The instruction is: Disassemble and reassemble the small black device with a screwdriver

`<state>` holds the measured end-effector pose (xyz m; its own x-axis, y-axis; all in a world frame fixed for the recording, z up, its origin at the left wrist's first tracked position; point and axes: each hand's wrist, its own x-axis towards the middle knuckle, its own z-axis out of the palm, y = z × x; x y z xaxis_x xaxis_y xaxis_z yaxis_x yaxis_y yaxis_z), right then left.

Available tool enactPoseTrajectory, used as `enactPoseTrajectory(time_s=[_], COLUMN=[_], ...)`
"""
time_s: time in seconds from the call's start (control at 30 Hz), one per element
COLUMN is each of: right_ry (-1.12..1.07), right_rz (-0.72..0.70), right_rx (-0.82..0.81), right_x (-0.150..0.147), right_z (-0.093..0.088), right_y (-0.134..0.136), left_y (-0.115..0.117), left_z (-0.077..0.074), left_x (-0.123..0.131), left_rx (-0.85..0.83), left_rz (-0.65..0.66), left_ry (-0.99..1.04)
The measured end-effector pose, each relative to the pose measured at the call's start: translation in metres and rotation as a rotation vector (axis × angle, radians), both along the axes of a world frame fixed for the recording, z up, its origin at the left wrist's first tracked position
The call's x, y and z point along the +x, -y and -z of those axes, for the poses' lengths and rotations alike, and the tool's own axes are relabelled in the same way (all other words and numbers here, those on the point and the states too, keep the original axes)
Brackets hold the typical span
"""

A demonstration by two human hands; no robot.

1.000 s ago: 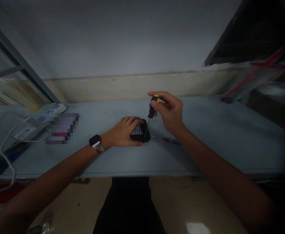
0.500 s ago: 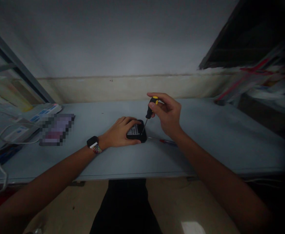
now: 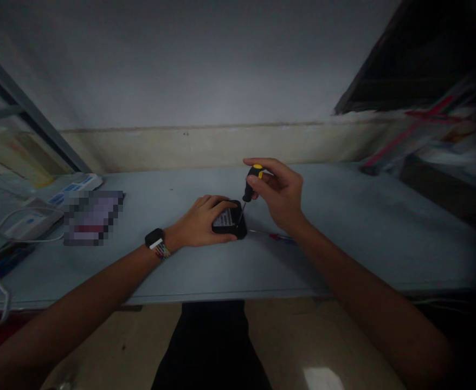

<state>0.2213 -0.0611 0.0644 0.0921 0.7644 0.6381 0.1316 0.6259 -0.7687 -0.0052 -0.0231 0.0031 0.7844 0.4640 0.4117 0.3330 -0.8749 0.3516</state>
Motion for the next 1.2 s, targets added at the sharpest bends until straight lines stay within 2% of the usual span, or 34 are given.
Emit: enactPoseTrajectory(time_s=[0.5, 0.8, 1.2], right_ry=[-0.004, 0.033, 0.073], right_rz=[-0.051, -0.058, -0.13], right_rx=[0.022, 0.03, 0.039], right_x=[-0.0004, 0.0009, -0.0014], right_z=[0.0015, 0.0029, 0.0052], right_y=[-0.0003, 0.001, 0.0005], left_y=[-0.0015, -0.001, -0.0035], left_z=[0.0034, -0.0003, 0.0054], left_x=[-0.0009, -0.0007, -0.0009], left_rx=[0.025, 0.002, 0.048], left_rz=[0.004, 0.001, 0.011], left_ry=[0.021, 0.0, 0.033])
